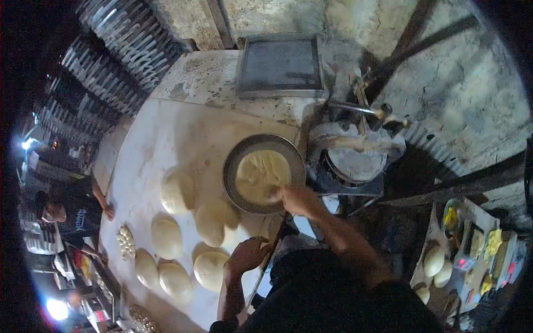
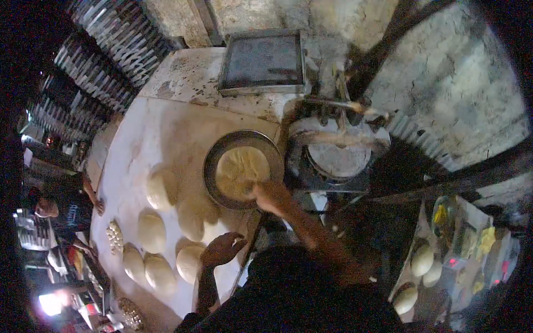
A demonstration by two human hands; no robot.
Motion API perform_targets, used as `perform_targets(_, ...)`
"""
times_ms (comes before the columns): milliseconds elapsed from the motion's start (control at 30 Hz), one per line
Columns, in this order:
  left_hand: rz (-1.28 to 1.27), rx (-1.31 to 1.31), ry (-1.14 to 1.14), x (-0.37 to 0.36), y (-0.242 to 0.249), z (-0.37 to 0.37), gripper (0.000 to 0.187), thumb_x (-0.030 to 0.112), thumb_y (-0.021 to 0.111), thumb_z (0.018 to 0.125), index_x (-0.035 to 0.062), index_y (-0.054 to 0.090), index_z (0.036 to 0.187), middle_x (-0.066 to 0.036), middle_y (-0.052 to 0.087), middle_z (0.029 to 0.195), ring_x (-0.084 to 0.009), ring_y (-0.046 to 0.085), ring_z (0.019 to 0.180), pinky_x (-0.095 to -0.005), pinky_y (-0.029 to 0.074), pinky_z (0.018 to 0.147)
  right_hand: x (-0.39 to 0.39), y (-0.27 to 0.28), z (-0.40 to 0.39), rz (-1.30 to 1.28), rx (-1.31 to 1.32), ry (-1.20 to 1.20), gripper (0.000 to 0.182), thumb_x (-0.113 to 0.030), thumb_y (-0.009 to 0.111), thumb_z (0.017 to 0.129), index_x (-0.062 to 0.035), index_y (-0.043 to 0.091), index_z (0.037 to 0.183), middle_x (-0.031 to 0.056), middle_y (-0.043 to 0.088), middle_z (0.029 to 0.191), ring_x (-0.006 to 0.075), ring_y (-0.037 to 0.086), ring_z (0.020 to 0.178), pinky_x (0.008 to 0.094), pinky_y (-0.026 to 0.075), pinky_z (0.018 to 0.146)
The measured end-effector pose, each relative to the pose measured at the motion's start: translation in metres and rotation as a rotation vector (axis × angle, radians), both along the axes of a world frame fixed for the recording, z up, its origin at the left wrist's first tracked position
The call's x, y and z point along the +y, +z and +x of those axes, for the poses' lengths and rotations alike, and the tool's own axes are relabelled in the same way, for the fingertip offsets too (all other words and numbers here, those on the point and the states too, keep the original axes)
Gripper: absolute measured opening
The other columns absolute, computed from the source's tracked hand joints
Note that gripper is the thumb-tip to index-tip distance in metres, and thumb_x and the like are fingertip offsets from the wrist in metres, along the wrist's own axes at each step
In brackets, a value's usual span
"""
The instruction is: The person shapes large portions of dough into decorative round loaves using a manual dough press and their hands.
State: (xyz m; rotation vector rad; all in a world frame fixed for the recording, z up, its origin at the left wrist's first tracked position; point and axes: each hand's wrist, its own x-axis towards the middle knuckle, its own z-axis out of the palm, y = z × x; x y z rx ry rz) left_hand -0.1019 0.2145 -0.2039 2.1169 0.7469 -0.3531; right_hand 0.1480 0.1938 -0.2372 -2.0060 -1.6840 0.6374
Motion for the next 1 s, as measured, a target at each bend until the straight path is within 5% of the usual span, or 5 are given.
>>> perform_targets(333,-0.039,-0.288,-0.034,-0.129,0.013,0.152,0.034,0.028,0.05,0.101,-0.0012,0.063,0.112,-0.024,0.065,0.117,-0.0376,0.062,0.111,-0.0462,0.048,0.093,-0.058,-0.018,0.116,0.17,0.136,0.021,0.029,-0.021,0.054,0.098,-0.0048,0.06,0.122,0.0245,0.067,0.089,0.0378,0.067,0.075,0.05,0.051,0.064)
perform_targets(567,-0.255,0.571,-0.306,-0.147,-0.329,0.046,0.049,0.038,0.068,0.085,0.0064,0.063,0.122,-0.025,0.066,0.111,-0.0414,0.062,0.107,-0.0531,0.051,0.091,-0.416,-0.183,0.19,0.2,0.49,-0.595,0.045,-0.044,0.053,0.1,-0.0023,0.069,0.103,0.0085,0.066,0.083,0.0189,0.062,0.072,0.038,0.051,0.068)
perform_targets(700,-0.203,0.245,-0.27,-0.191,-0.255,0.051,0.041,0.041,0.06,0.092,0.005,0.066,0.111,-0.019,0.066,0.102,-0.0311,0.062,0.088,-0.0487,0.05,0.079,-0.598,-0.21,0.239,0.318,0.233,-1.405,0.039,-0.033,0.05,0.1,0.0003,0.068,0.094,0.0171,0.067,0.082,0.0266,0.065,0.076,0.0461,0.052,0.072)
perform_targets(833,0.023,-0.186,-0.822,-0.181,-0.214,0.113,0.041,0.041,0.052,0.098,0.0031,0.068,0.102,-0.012,0.066,0.093,-0.02,0.06,0.073,-0.0433,0.049,0.069,-0.656,-0.168,0.287,0.929,1.537,-1.178,0.044,-0.045,0.048,0.101,-0.0054,0.066,0.096,0.0129,0.071,0.092,0.0238,0.059,0.064,0.0342,0.048,0.056)
perform_targets(1000,0.248,0.15,-0.381,-0.177,-0.147,0.214,0.037,0.031,0.048,0.105,-0.0002,0.059,0.121,-0.02,0.064,0.12,-0.0354,0.061,0.112,-0.0422,0.049,0.094,-0.596,-0.154,0.269,0.468,1.064,-1.393,0.045,-0.043,0.05,0.098,-0.0046,0.061,0.118,0.0143,0.07,0.106,0.0235,0.062,0.07,0.0377,0.049,0.057)
